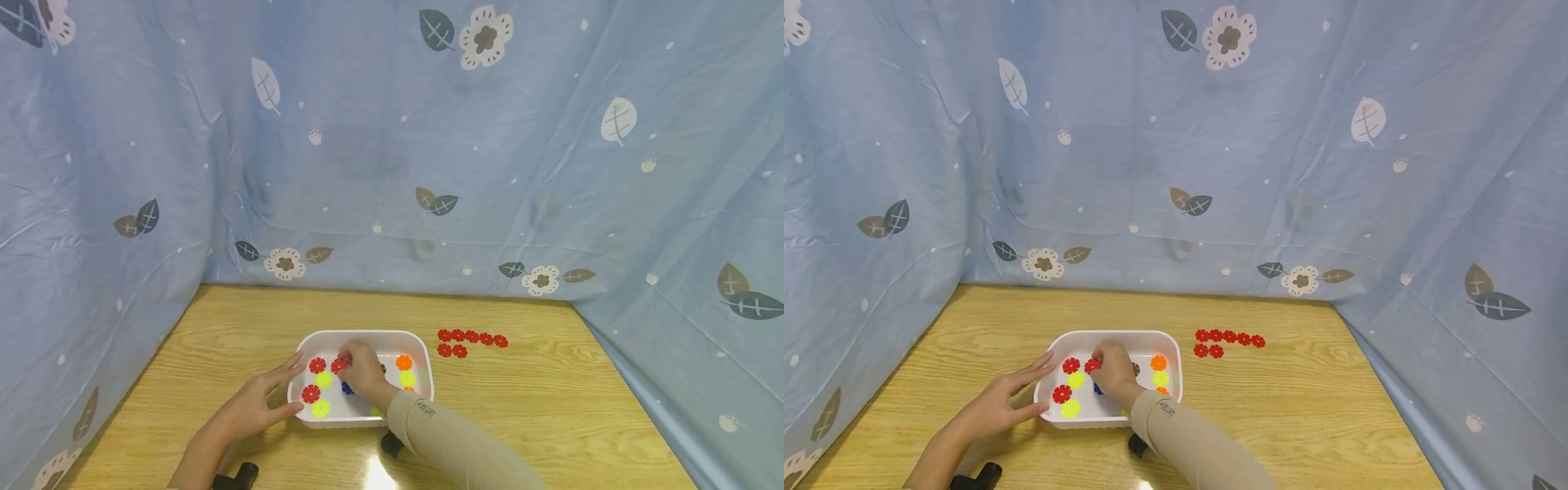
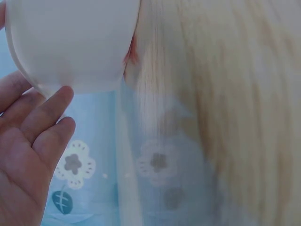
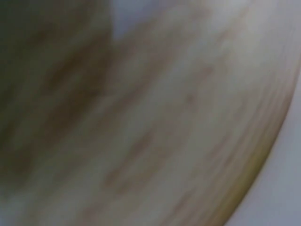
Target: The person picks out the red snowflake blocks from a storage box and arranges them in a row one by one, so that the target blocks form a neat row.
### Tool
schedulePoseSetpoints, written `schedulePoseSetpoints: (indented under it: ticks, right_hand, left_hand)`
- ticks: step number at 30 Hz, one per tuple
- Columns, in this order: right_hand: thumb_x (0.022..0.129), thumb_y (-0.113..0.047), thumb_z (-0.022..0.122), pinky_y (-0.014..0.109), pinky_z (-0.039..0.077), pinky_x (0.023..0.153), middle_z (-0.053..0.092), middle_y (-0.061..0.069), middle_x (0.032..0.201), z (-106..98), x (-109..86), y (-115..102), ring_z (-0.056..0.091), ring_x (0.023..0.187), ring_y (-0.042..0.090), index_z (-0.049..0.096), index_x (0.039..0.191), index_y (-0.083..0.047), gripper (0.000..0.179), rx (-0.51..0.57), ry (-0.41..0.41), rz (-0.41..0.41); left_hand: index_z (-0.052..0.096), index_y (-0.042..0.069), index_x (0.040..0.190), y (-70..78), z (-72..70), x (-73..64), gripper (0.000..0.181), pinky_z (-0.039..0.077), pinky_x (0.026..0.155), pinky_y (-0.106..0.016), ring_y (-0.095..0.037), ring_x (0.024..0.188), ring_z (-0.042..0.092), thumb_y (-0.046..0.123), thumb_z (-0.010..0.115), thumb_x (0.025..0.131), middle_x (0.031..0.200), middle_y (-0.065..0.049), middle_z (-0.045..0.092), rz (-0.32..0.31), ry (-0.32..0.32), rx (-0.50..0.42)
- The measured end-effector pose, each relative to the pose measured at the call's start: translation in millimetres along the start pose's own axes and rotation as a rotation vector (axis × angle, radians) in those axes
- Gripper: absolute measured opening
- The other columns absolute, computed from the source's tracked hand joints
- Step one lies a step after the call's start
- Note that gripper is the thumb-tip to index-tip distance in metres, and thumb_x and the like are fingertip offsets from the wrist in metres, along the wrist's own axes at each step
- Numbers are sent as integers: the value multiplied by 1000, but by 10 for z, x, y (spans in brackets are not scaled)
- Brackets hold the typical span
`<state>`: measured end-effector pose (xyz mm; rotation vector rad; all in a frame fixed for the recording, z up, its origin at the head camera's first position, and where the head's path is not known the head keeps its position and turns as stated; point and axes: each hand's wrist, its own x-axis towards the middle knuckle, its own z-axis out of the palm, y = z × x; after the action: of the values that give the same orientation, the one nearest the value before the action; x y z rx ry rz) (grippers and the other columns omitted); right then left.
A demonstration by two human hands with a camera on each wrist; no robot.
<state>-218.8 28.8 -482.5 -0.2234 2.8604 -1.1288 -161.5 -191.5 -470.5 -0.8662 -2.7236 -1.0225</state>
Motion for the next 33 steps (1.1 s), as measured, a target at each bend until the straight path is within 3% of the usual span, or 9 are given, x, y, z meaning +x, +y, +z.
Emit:
schedulePoseSetpoints:
  ticks: [12, 21, 33]
  right_hand:
    - [76, 3, 72, 20, 48, 68, 58, 0, 86, -11, -28, -5, 48, 75, 10, 62, 96, -8, 25, -39, -38, -123]
    - [77, 3, 72, 20, 52, 72, 62, 0, 89, -26, -36, -57, 52, 76, 9, 65, 97, -8, 24, -5, -54, -97]
    - [79, 4, 69, 19, 53, 70, 64, 0, 91, -277, -110, -88, 55, 78, 9, 67, 101, -7, 25, 281, -54, -14]
  left_hand:
    - [54, 7, 134, -13, 9, -27, 60, 44, 98, -52, -33, 129, 46, 33, 72, 83, 147, -11, 42, 11, 8, 4]
    - [55, 9, 134, -18, 0, -31, 59, 45, 99, -51, -31, 129, 45, 33, 72, 82, 148, -8, 42, -5, 14, 0]
    - [54, 9, 135, -23, 8, 8, 60, 41, 101, -54, -32, 130, 45, 36, 70, 84, 149, -7, 40, -8, 1, 1]
